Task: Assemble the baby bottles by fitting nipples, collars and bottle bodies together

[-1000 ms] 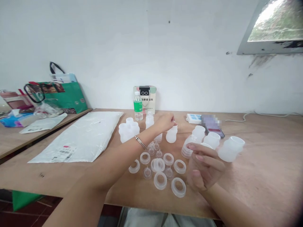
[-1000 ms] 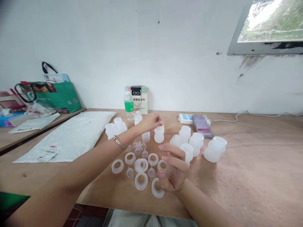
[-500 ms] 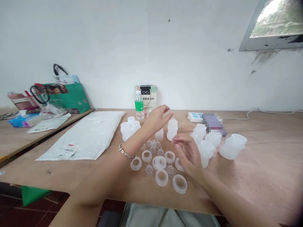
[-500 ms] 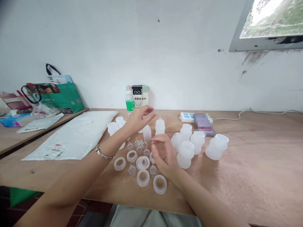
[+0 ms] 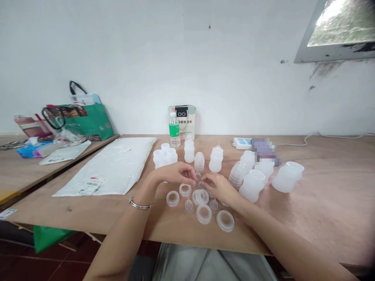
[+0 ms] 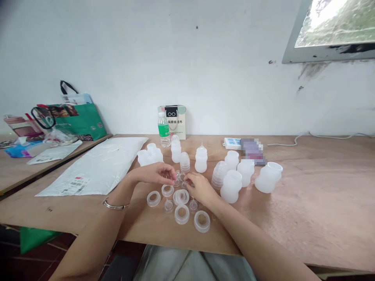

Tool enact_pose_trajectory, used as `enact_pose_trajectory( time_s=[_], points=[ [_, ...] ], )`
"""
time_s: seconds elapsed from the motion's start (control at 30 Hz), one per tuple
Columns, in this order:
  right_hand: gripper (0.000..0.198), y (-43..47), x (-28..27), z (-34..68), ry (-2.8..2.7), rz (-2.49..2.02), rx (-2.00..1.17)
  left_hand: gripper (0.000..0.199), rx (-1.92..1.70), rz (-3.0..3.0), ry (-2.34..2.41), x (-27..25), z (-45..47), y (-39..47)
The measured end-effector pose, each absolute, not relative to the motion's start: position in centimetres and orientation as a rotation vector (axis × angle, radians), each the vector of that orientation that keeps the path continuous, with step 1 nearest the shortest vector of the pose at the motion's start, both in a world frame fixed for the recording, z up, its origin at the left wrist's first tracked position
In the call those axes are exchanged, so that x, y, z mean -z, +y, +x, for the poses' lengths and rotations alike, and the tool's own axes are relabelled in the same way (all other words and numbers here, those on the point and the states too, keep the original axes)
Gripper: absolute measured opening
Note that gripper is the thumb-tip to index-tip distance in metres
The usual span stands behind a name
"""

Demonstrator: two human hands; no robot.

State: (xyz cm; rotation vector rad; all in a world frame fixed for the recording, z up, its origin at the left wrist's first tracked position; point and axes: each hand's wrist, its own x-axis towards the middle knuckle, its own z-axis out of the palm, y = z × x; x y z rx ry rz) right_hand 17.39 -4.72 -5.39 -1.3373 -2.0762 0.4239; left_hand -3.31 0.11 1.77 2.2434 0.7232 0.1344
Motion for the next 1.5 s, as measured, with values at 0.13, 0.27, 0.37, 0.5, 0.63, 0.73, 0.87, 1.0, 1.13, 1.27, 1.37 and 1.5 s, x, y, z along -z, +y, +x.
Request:
enact_pose_trajectory(
  time_s=[0.13,0.27,0.37,0.5,0.63,0.73,0.87,1.0,1.13,1.27,1.37,1.5],
  points=[
    [0.009,-5.2,5.1,17.4,-1.974,-1.270,-0.415,0.031,0.049,2.460,0.997,-1.5,-3.3,-0.6],
    [0.005,-5.8,5.3,17.4,-1.784,-1.003,-0.521,0.039,0.110,2.674,1.115,-0.5,-3.1,-1.1],
    [0.005,-6.0,5.5,17.5,-1.735,-0.814,-0.553,0.044,0.206,2.704,1.182,0.3,-2.6,-1.0],
    [0.013,-6.1,5.3,17.6,-1.785,-0.711,-0.369,0.040,0.260,2.653,1.208,0.9,-2.1,-0.9],
    [0.018,-6.2,4.6,17.7,-1.784,-0.815,-0.153,0.027,0.190,2.639,1.181,-0.1,-2.4,-1.4],
    [0.017,-6.1,4.6,17.7,-1.729,-0.889,-0.124,0.027,-0.064,2.627,1.050,-1.7,-2.9,-2.1],
    [0.021,-5.7,4.9,17.7,-1.686,-0.918,-0.083,0.036,-0.664,2.582,0.918,-2.8,-2.5,-2.9],
    [0.025,-5.5,5.1,18.0,-1.618,-0.921,-0.082,0.040,-0.910,2.680,0.789,-1.2,-1.0,-2.7],
    [0.030,-5.8,5.1,18.0,-1.563,-0.838,-0.176,0.039,-1.095,2.710,0.702,0.8,0.1,-2.2],
    [0.024,-6.2,5.0,18.0,-1.535,-0.732,-0.163,0.038,-1.278,2.637,0.662,2.2,0.8,-2.1],
    [0.017,-6.5,4.9,18.0,-1.521,-0.706,-0.098,0.041,-1.273,2.596,0.605,2.9,1.2,-2.3],
    [0.015,-6.8,4.6,18.0,-1.551,-0.692,-0.018,0.044,-1.298,2.553,0.552,3.4,1.6,-2.4]
  ],
)
